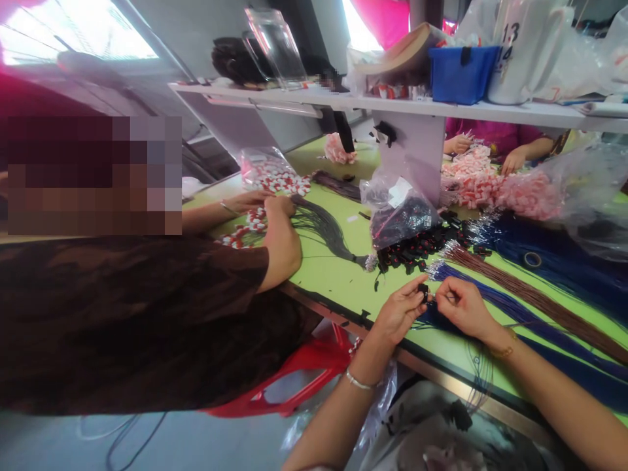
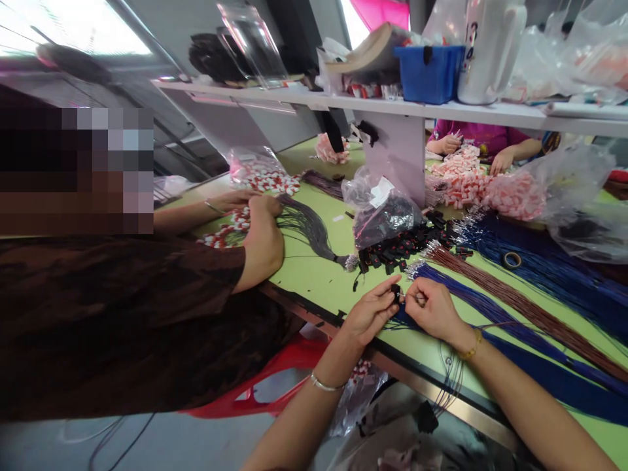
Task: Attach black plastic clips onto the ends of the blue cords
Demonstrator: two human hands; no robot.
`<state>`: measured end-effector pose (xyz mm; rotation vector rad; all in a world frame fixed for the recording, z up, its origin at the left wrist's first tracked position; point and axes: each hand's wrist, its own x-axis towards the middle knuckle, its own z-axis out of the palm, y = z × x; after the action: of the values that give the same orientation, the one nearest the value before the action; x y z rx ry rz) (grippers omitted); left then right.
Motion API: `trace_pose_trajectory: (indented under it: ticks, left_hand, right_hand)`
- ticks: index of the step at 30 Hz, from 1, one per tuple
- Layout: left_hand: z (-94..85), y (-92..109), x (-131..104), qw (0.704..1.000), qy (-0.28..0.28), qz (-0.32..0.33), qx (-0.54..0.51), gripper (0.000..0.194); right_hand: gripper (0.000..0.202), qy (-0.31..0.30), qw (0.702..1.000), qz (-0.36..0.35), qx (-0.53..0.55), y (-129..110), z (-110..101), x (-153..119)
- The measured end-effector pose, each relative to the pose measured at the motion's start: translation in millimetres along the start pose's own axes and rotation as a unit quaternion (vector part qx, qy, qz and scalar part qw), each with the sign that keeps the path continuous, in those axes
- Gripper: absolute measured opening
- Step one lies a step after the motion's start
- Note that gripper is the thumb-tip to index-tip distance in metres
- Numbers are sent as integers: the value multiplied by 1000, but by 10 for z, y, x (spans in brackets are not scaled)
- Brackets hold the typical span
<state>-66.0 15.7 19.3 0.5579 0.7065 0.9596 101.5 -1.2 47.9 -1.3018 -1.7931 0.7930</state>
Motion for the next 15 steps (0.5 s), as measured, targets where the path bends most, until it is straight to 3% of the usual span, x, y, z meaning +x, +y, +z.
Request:
trace_pose_trajectory:
  ticks: [5,15]
  left_hand:
    - [39,-96,14,997,-36,-16,-59,42]
    - [43,-139,10,998,-44,-23,-30,35]
  right_hand:
    - [11,17,994,-49,-97,-41,-41,-85]
    - [13,7,991,-58,-123,-73,-46,-114]
